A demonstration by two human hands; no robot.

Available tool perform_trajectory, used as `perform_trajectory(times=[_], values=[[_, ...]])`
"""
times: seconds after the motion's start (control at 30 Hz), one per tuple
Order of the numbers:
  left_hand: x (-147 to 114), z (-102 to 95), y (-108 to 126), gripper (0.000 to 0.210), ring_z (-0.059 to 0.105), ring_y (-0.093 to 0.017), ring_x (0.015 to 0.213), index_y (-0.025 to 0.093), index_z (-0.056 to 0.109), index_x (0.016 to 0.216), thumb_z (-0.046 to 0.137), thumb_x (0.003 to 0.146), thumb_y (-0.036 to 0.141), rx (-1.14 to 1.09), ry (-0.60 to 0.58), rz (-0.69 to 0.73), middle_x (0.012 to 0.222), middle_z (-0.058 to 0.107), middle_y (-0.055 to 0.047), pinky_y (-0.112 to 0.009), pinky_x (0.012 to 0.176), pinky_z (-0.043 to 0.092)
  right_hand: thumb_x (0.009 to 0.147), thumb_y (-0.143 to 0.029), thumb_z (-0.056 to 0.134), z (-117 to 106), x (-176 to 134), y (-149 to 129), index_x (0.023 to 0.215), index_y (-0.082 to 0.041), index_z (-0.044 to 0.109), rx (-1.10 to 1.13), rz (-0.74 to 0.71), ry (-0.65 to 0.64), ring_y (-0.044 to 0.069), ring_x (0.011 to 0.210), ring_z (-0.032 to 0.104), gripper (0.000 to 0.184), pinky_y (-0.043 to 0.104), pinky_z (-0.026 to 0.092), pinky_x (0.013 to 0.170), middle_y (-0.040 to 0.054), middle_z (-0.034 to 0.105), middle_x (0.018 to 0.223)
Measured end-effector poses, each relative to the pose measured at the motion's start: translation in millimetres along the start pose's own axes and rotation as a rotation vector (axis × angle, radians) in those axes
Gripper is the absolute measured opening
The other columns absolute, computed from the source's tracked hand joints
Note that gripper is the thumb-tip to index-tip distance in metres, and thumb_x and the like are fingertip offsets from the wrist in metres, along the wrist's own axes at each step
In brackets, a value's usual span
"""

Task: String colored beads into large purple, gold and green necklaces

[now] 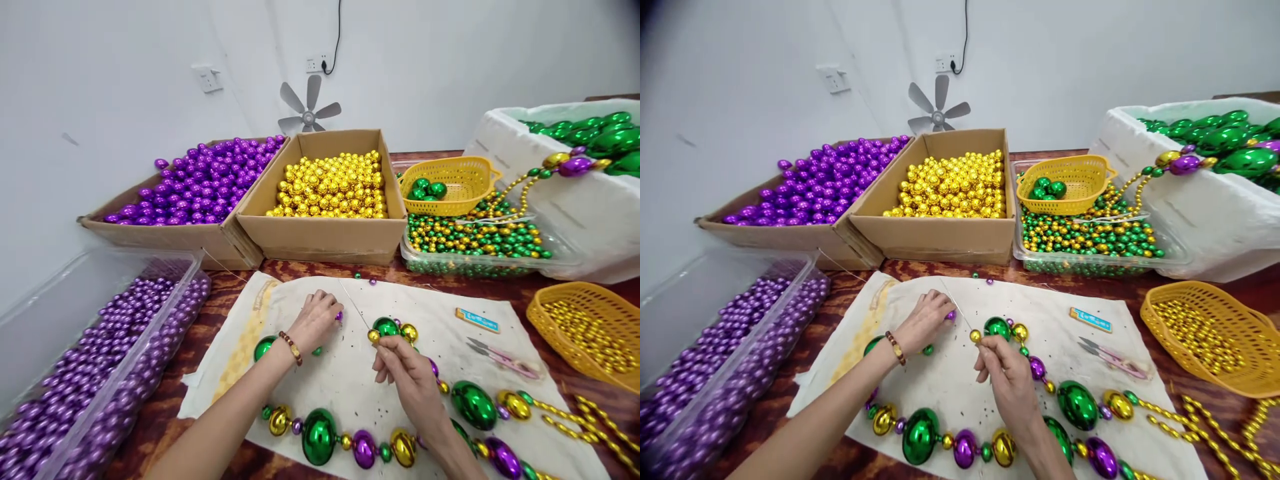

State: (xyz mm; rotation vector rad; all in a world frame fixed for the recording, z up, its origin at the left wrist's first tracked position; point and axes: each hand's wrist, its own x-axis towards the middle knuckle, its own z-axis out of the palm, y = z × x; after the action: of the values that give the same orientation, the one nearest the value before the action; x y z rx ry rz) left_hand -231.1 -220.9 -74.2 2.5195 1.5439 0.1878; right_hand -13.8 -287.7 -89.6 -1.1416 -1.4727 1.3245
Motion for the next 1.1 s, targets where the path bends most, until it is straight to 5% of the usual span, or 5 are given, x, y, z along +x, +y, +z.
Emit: perform_trajectory(times=[0.23, 0.5, 0.8, 1.1], values=[[-11, -19.1, -38, 0.034, 0.051, -0.024, 0.103, 0.021, 0.055, 0.122, 0.048, 0.091, 0.034, -0.171, 0.114, -0.087, 0.11, 0.06, -0.01, -0.041, 0.09, 0.042, 0.097, -0.033, 0.042, -2, 1, 3, 0.096, -0.019, 0.056, -0.037, 0.022, -0.026, 0.01, 0.058, 0.058, 0.02, 0.022, 0.043, 0.057, -0.001, 0.06, 0.073], [-101, -45.4, -78, 0.029, 0.057, -0.024, 0.102, 0.02, 0.061, 0.108, 0.045, 0.092, 0.039, -0.151, 0.218, -0.333, 0.108, 0.064, -0.008, -0.04, 0.092, 0.043, 0.097, -0.032, 0.04, -3, -4, 8, 0.094, -0.019, 0.056, -0.098, 0.016, -0.091, 0.01, 0.059, 0.058, 0.02, 0.024, 0.046, 0.061, -0.0005, 0.061, 0.074], [-176, -20.6, -57, 0.032, 0.059, -0.024, 0.105, 0.022, 0.061, 0.112, 0.047, 0.09, 0.041, -0.254, 0.488, -0.64, 0.112, 0.064, -0.007, -0.037, 0.094, 0.043, 0.096, -0.033, 0.041, -4, -4, 7, 0.097, -0.018, 0.055, -0.136, 0.024, -0.075, 0.012, 0.06, 0.06, 0.021, 0.025, 0.047, 0.061, 0.0013, 0.062, 0.075], [-211, 10.5, -23, 0.027, 0.059, -0.023, 0.098, 0.022, 0.061, 0.107, 0.049, 0.089, 0.039, -0.38, 0.532, -0.798, 0.106, 0.064, -0.006, -0.037, 0.086, 0.045, 0.096, -0.034, 0.041, -1, -10, 7, 0.099, -0.018, 0.054, -0.136, 0.058, -0.095, 0.013, 0.06, 0.061, 0.021, 0.025, 0.045, 0.057, 0.0022, 0.064, 0.077]])
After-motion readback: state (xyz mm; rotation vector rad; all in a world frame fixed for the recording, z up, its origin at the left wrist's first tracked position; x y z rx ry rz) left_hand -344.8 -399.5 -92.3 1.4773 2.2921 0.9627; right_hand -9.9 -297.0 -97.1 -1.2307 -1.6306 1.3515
